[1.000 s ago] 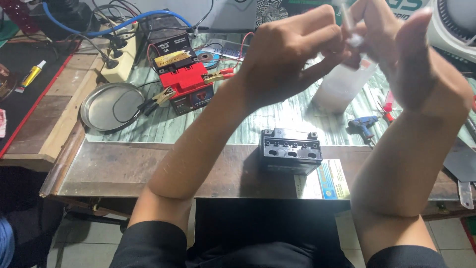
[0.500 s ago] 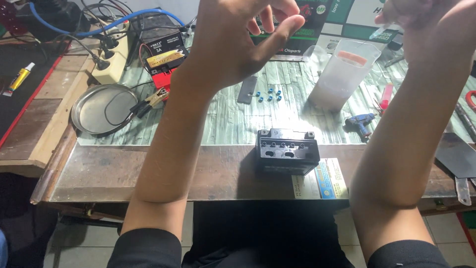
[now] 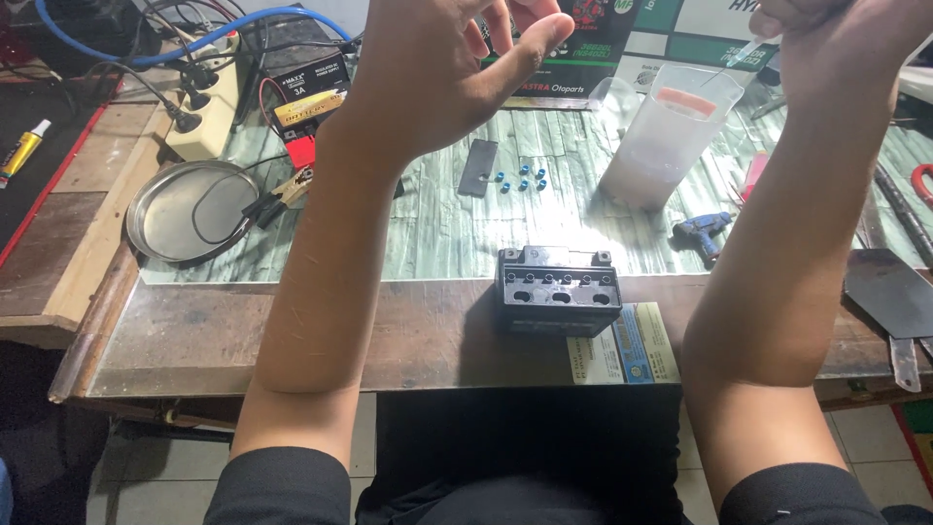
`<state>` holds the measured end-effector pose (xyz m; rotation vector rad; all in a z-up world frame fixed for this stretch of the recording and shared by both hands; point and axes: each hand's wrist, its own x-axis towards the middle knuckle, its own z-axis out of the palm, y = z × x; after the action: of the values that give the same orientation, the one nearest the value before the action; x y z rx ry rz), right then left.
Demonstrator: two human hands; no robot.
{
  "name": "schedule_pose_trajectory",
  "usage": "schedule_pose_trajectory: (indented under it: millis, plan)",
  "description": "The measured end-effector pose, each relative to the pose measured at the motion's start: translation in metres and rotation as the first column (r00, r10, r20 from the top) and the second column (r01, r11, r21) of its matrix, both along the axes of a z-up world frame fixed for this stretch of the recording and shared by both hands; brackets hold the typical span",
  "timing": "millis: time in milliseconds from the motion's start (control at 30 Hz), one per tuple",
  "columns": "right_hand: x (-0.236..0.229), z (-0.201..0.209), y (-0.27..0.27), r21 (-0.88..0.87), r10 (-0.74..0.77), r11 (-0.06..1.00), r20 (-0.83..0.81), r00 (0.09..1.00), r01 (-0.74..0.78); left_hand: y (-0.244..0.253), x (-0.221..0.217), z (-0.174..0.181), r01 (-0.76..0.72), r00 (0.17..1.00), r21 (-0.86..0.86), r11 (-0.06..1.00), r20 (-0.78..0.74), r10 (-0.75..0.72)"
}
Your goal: Filling the cells of a lead-acid battery with liquid using a syringe at a workbench.
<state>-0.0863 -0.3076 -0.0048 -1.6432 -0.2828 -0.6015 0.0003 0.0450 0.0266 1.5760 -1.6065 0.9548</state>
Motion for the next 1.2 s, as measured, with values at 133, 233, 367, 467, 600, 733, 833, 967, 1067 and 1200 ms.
schedule_pose_trajectory:
  millis: [133, 233, 367, 467, 600, 733, 833, 967, 1067, 1200]
  plan:
    - [-0.001, -0.002, 0.001, 0.003, -0.006, 1.000, -0.011, 1.000, 0.006, 0.000, 0.003, -0.002, 0.036, 0.999, 0.016, 0.999, -0.036, -0.035]
    - [0.000, -0.002, 0.002, 0.004, -0.013, 1.000, -0.020, 1.000, 0.013, 0.000, 0.007, -0.006, 0.011, 0.999, 0.034, 0.999, -0.048, -0.009]
    - [0.004, -0.005, 0.005, 0.003, -0.012, 1.000, -0.038, 0.999, 0.012, -0.001, 0.010, -0.009, -0.007, 0.998, 0.047, 0.999, -0.069, 0.010]
    - [0.007, -0.008, 0.005, -0.001, -0.014, 1.000, -0.046, 0.999, 0.014, -0.002, 0.010, -0.011, -0.025, 0.995, 0.048, 0.999, -0.096, 0.030]
    - [0.028, -0.025, -0.017, 0.129, -0.021, 0.991, -0.067, 0.998, 0.029, -0.001, 0.007, -0.006, 0.006, 0.993, 0.066, 0.998, -0.121, 0.002]
    - [0.033, -0.034, -0.017, 0.046, -0.078, 0.996, -0.003, 0.997, 0.078, -0.001, 0.016, -0.015, -0.062, 0.993, 0.064, 0.996, -0.099, 0.068]
    - [0.044, -0.042, -0.029, 0.052, -0.137, 0.990, 0.045, 0.990, 0.134, -0.003, 0.014, -0.012, -0.044, 0.990, 0.066, 0.997, -0.127, 0.053]
    - [0.046, -0.042, -0.036, 0.063, -0.101, 0.993, 0.027, 0.995, 0.099, -0.002, 0.012, -0.004, 0.058, 0.994, 0.086, 0.995, -0.102, -0.049]
    - [0.014, -0.028, -0.025, -0.145, -0.119, 0.983, -0.013, 0.993, 0.116, -0.001, 0.004, -0.004, 0.066, 0.990, 0.129, 0.989, -0.129, -0.049]
    - [-0.032, 0.019, 0.018, -0.421, -0.136, 0.901, -0.048, 0.990, 0.103, 0.003, 0.001, 0.001, 0.063, 0.979, 0.251, 0.966, -0.203, -0.011]
